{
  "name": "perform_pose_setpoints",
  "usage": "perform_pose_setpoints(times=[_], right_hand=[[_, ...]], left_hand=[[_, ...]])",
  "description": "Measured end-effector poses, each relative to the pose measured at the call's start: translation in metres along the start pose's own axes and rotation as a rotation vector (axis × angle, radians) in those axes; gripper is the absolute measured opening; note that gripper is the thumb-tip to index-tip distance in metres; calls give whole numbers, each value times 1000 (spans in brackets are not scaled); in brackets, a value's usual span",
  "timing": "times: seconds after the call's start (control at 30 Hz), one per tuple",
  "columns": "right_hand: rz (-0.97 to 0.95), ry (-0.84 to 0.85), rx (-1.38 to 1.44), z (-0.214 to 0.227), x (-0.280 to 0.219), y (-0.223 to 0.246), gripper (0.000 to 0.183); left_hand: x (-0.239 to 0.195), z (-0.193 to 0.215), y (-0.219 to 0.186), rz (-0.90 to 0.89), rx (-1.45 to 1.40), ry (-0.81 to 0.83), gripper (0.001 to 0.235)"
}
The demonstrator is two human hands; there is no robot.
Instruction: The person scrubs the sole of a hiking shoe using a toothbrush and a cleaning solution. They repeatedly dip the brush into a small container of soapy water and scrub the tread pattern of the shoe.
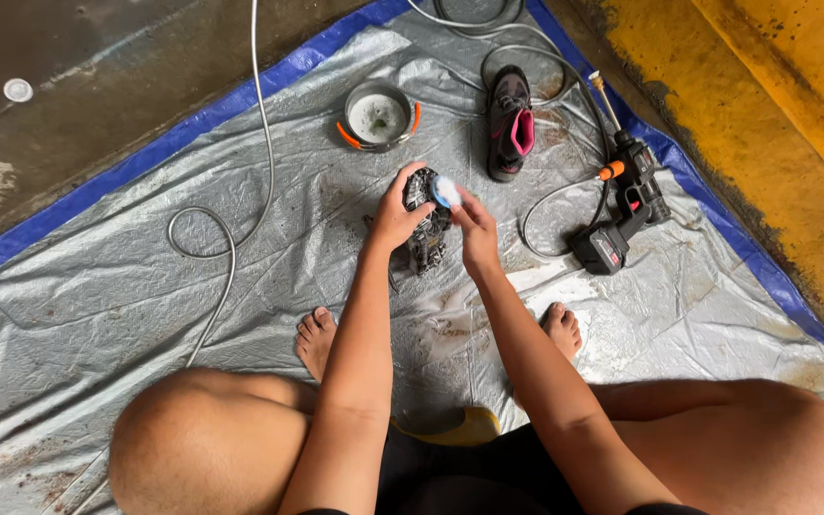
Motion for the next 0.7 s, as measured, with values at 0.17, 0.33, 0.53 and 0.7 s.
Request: perform_pose_setpoints(times=[0.17, 0.33, 0.53, 0.7], right_hand=[[54, 28, -90, 5, 1, 5, 37], [159, 32, -274, 35, 14, -11, 32], [553, 134, -519, 14, 0, 25, 34], [577, 125, -614, 15, -12, 16, 31]], left_hand=[[-1, -2, 6, -47, -5, 11, 74], [1, 0, -5, -62, -36, 43, 73], [0, -2, 7, -91, 9, 40, 78], [-1, 4, 4, -47, -23, 39, 78]])
Point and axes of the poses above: each hand's wrist, its own x-axis towards the middle knuckle, its own z-axis out of the back of the hand, y = z × x, the point moved 7 cm from there along x, towards the middle knuckle, and after that the axes turned 4 degrees about -y, right-handed, at the moved point
